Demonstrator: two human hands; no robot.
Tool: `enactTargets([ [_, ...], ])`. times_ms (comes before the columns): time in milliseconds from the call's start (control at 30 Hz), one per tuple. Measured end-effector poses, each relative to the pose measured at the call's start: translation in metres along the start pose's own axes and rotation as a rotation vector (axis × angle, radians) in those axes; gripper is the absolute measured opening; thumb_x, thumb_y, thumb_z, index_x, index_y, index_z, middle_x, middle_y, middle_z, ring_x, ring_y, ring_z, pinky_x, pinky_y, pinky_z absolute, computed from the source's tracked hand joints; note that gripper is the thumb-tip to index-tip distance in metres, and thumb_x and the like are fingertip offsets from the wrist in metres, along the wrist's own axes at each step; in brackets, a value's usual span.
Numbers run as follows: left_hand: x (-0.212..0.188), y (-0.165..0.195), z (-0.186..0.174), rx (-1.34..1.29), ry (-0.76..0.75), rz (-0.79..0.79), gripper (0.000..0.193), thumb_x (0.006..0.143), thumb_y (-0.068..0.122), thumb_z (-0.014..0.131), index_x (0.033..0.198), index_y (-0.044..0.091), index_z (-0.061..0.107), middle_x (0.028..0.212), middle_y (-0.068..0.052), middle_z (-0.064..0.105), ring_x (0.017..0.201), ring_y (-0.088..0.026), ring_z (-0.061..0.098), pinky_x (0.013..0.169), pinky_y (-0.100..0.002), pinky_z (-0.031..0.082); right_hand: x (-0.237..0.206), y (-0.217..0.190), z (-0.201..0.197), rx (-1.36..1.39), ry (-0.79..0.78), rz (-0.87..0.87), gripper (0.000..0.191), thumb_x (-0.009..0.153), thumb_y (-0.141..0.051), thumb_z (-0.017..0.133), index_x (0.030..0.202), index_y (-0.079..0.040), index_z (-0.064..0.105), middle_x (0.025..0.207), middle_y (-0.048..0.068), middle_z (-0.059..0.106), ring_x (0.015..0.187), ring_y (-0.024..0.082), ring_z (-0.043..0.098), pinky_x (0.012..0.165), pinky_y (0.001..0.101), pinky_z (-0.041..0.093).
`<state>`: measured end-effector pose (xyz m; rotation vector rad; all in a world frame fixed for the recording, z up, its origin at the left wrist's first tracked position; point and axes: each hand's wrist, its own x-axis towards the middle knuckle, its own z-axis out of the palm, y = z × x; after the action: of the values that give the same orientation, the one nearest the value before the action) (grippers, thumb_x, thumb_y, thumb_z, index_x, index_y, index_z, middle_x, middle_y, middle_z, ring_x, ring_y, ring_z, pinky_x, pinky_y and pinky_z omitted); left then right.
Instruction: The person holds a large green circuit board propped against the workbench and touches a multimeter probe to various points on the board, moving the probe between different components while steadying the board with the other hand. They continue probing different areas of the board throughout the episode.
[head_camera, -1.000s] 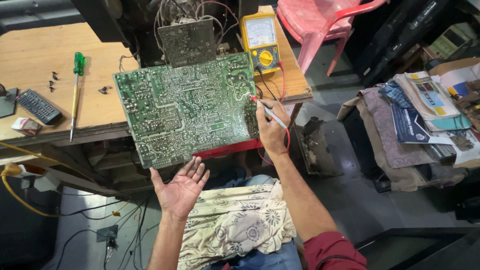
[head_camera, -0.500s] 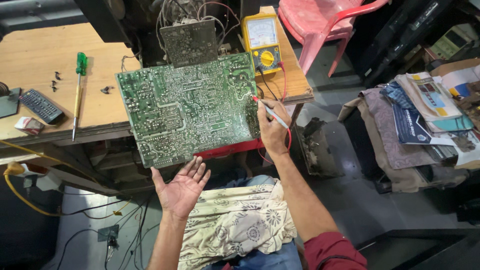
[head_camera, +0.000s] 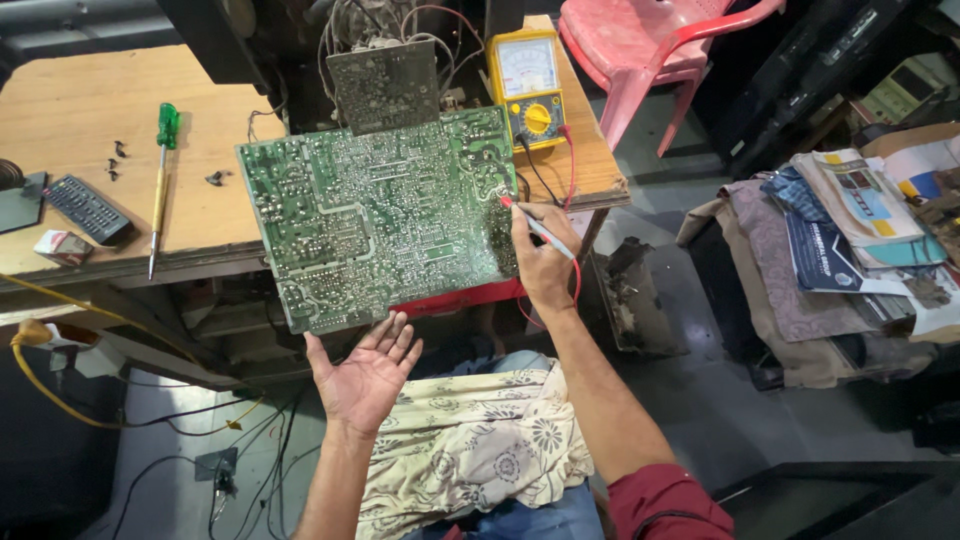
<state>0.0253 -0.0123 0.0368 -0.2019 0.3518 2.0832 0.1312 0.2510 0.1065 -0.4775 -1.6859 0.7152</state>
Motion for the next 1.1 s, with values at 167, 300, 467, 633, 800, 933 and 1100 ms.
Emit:
enactTargets([
  [167,-0.0004,-0.0002,0.0005,0.001,0.016,0.006,0.120,0.080,0.089,0.052,0.136,-0.017,0.047,0.139,-0.026,0.055,0.129,-0.036,0.051,0.120,-0.056,0.031,0.0000,-0.0012,-0.0005,-0.013,-0.006,0.041,0.008,0.094,-0.005,0.074,0.100,0.001,0.074,0.092,0.010,0.073,0.081,0.020,0.070,0.075,0.0310,0.056],
  [300,-0.0002,0.0002,0.0002,-0.005,0.015,0.004,0.121,0.079,0.089,0.053,0.137,-0.017,0.047,0.139,-0.025,0.055,0.130,-0.036,0.052,0.120,-0.056,0.031,-0.0005,-0.0019,-0.0004,0.022,0.002,0.068,0.009,0.095,-0.005,0.074,0.101,0.002,0.073,0.094,0.011,0.073,0.082,0.020,0.070,0.074,0.0307,0.056],
  [467,0.0013,0.0007,-0.0026,-0.013,-0.011,-0.001,0.120,0.079,0.089,0.054,0.136,-0.017,0.047,0.140,-0.026,0.055,0.130,-0.036,0.052,0.120,-0.056,0.031,0.0008,-0.0019,0.0007,-0.006,0.002,0.030,0.009,0.096,-0.005,0.074,0.102,0.002,0.073,0.095,0.010,0.073,0.084,0.019,0.071,0.076,0.0309,0.057],
  [633,0.0016,0.0002,-0.0053,-0.017,-0.025,-0.006,0.120,0.079,0.089,0.054,0.136,-0.016,0.047,0.141,-0.026,0.055,0.130,-0.036,0.052,0.120,-0.056,0.031,0.0002,-0.0027,-0.0006,0.025,-0.004,0.080,0.010,0.096,-0.006,0.073,0.103,0.002,0.073,0.096,0.011,0.073,0.084,0.020,0.072,0.076,0.0305,0.057],
  [800,0.0018,0.0001,-0.0048,-0.012,-0.008,-0.003,0.121,0.079,0.089,0.054,0.137,-0.017,0.047,0.141,-0.025,0.054,0.131,-0.036,0.050,0.121,-0.056,0.030,0.0017,-0.0025,-0.0003,0.009,-0.003,0.034,0.010,0.096,-0.005,0.073,0.103,0.002,0.073,0.096,0.011,0.074,0.087,0.021,0.072,0.079,0.0315,0.057],
  [933,0.0016,-0.0004,-0.0038,-0.008,0.006,0.000,0.121,0.078,0.089,0.053,0.137,-0.016,0.046,0.141,-0.025,0.054,0.131,-0.036,0.050,0.121,-0.056,0.030,0.0026,-0.0040,-0.0010,-0.001,-0.014,0.035,0.009,0.096,-0.005,0.073,0.102,0.001,0.073,0.096,0.012,0.074,0.086,0.022,0.072,0.079,0.0320,0.057],
  [1100,0.0016,-0.0005,-0.0036,-0.003,-0.003,-0.005,0.122,0.078,0.090,0.052,0.138,-0.017,0.046,0.141,-0.025,0.055,0.130,-0.036,0.051,0.120,-0.056,0.031,0.0033,-0.0067,-0.0020,-0.005,-0.028,0.047,0.008,0.096,-0.005,0.072,0.101,0.002,0.073,0.094,0.012,0.073,0.083,0.021,0.071,0.076,0.0320,0.056],
])
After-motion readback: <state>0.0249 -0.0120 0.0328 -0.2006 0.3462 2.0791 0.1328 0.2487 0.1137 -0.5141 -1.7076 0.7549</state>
